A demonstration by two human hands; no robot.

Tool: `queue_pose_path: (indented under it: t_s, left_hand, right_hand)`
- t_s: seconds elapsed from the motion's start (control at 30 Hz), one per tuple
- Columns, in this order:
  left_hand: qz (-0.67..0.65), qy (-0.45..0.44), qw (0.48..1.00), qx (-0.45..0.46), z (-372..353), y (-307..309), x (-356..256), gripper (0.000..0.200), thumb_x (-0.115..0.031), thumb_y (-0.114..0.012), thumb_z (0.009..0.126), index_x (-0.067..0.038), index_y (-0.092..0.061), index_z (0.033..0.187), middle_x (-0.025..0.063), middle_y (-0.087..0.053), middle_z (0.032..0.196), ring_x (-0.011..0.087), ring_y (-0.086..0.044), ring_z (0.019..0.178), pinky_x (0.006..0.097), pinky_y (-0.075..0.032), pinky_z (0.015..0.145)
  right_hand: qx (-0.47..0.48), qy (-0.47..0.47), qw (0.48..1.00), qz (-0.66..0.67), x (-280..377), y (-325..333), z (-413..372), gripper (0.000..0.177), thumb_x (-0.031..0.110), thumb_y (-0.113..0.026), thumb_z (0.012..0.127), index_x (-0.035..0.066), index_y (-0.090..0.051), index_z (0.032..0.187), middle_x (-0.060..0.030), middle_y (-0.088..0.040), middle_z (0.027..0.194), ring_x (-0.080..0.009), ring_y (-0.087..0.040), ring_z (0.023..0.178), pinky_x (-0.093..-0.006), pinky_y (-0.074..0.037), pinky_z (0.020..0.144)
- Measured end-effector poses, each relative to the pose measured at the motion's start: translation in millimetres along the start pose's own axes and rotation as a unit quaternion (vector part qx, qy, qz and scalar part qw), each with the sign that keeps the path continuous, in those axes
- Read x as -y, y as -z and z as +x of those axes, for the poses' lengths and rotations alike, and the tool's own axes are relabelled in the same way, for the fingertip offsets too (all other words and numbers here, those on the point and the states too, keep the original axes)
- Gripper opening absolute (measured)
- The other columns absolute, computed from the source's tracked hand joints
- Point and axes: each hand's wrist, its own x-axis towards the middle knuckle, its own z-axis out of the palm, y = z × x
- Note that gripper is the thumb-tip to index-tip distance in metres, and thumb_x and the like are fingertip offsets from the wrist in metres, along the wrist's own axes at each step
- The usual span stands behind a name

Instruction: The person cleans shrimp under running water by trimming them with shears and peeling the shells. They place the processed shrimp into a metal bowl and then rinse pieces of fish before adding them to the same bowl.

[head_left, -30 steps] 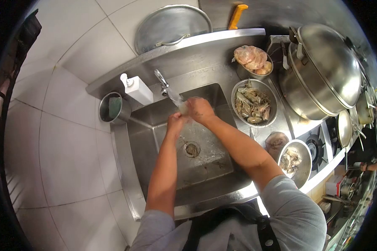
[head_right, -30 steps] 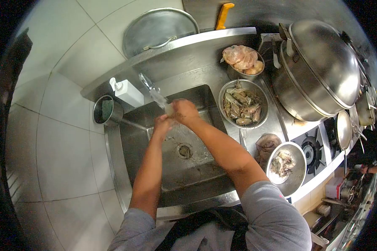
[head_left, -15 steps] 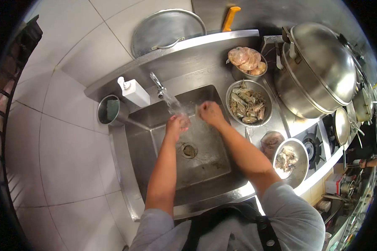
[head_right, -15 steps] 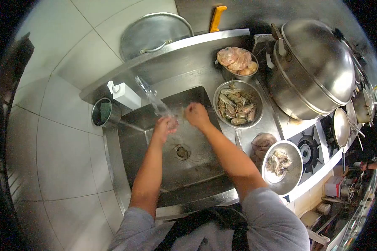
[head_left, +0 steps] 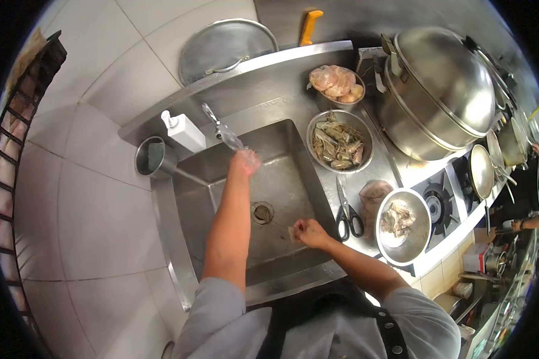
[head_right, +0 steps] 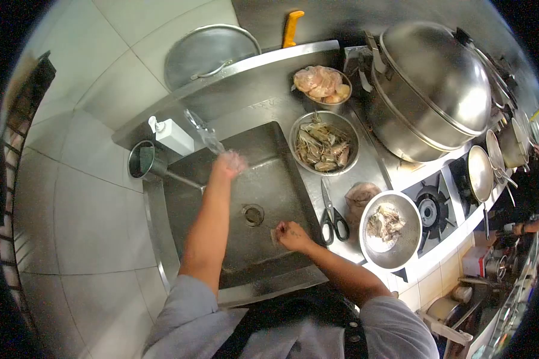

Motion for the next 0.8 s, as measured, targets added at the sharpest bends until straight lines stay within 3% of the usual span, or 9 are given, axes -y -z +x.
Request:
queue_pose_path:
  t_s: [0.03, 0.2, 0.27, 0.33, 0.4, 0.5, 0.57, 0.63, 0.8]
  left_hand:
    - [0.016, 0.0, 1.0, -0.014, -9.8, -5.8, -1.4, 0.022, -0.007, -0.052, 0.082, 0.001, -0.055, 0.103, 0.02, -0.061, 0.099, 0.0402, -0.058, 0.098, 0.0632, -0.041, 0.089]
    - [-0.005, -0.042, 0.999, 0.013, 13.9, 23.5, -1.0, 0.026, -0.006, -0.055, 0.081, 0.002, -0.056, 0.106, 0.02, -0.06, 0.101, 0.0399, -0.058, 0.097, 0.063, -0.045, 0.086]
    - [-0.037, -0.028, 0.996, -0.077, 30.3, 24.3, -6.4, 0.029, -0.004, -0.056, 0.08, 0.003, -0.056, 0.109, 0.0206, -0.06, 0.103, 0.0379, -0.059, 0.098, 0.059, -0.05, 0.079]
    - [-0.038, -0.034, 0.998, -0.042, 37.1, 30.2, -15.8, 0.03, -0.002, -0.057, 0.08, 0.003, -0.056, 0.109, 0.0206, -0.06, 0.103, 0.0363, -0.059, 0.098, 0.0577, -0.051, 0.079]
    - [-0.04, -0.041, 0.998, -0.004, 40.3, 25.7, -20.3, 0.031, -0.001, -0.058, 0.079, 0.003, -0.056, 0.109, 0.0206, -0.06, 0.103, 0.0348, -0.059, 0.099, 0.0563, -0.051, 0.08]
    - [-0.204, -0.081, 0.975, -0.034, 38.0, 16.7, -26.8, 0.03, 0.0, -0.062, 0.079, 0.002, -0.057, 0.108, 0.0155, -0.061, 0.102, 0.0304, -0.061, 0.094, 0.0492, -0.054, 0.079]
    - [-0.175, -0.104, 0.979, -0.032, 32.4, 9.7, -26.9, 0.029, 0.003, -0.065, 0.077, -0.001, -0.059, 0.105, 0.0117, -0.062, 0.101, 0.0269, -0.062, 0.087, 0.0376, -0.055, 0.071]
    - [-0.098, -0.137, 0.985, -0.031, -4.9, -2.9, -26.3, 0.027, 0.003, -0.066, 0.076, -0.003, -0.06, 0.102, 0.0093, -0.063, 0.098, 0.0231, -0.062, 0.081, 0.0323, -0.052, 0.064]
    - [0.165, -0.251, 0.952, -0.061, -90.2, -21.1, -8.4, 0.024, -0.002, -0.073, 0.075, -0.011, -0.06, 0.094, -0.0033, -0.064, 0.078, 0.0064, -0.057, 0.064, 0.0227, -0.038, 0.05]
  right_hand:
    - [0.009, -0.019, 1.0, 0.006, 5.4, 6.0, -10.2, 0.027, 0.026, -0.053, 0.086, 0.0, -0.061, 0.086, -0.0213, -0.063, 0.074, -0.0378, -0.064, 0.072, -0.0445, -0.048, 0.066]
    - [0.006, -0.018, 1.0, 0.009, 0.9, 25.7, -47.9, 0.026, 0.025, -0.051, 0.088, 0.001, -0.06, 0.086, -0.0206, -0.064, 0.078, -0.0375, -0.063, 0.077, -0.0439, -0.047, 0.068]
    - [0.005, -0.015, 1.0, 0.008, -2.2, 30.1, -55.2, 0.025, 0.025, -0.051, 0.089, 0.002, -0.06, 0.087, -0.0202, -0.064, 0.078, -0.0376, -0.063, 0.077, -0.0435, -0.047, 0.069]
    - [-0.024, 0.015, 1.0, -0.005, -11.0, 28.6, -60.2, 0.023, 0.022, -0.054, 0.089, 0.001, -0.061, 0.085, -0.0116, -0.063, 0.066, -0.0231, -0.063, 0.063, -0.0342, -0.048, 0.061]
    - [-0.029, 0.028, 0.999, -0.003, -17.5, 27.4, -65.7, 0.023, 0.023, -0.054, 0.089, 0.0, -0.06, 0.086, -0.0111, -0.063, 0.066, -0.0224, -0.063, 0.063, -0.0339, -0.047, 0.061]
    - [-0.035, 0.057, 0.998, -0.003, -17.6, 29.8, -75.1, 0.025, 0.024, -0.054, 0.09, 0.0, -0.06, 0.086, -0.0099, -0.063, 0.065, -0.0207, -0.061, 0.062, -0.0332, -0.047, 0.06]
    - [-0.039, 0.074, 0.996, -0.005, -10.8, 37.7, -86.4, 0.025, 0.024, -0.054, 0.09, 0.0, -0.06, 0.086, -0.0092, -0.062, 0.065, -0.0196, -0.061, 0.062, -0.033, -0.047, 0.06]
    - [-0.003, 0.023, 0.999, 0.033, -4.3, 44.8, -96.4, 0.027, 0.028, -0.051, 0.092, 0.003, -0.06, 0.088, -0.0196, -0.063, 0.074, -0.0378, -0.063, 0.074, -0.044, -0.047, 0.066]
    - [-0.042, 0.078, 0.996, -0.008, -16.5, 52.0, -106.6, 0.025, 0.027, -0.052, 0.091, 0.003, -0.059, 0.088, -0.02, -0.062, 0.072, -0.0375, -0.062, 0.074, -0.0436, -0.046, 0.065]
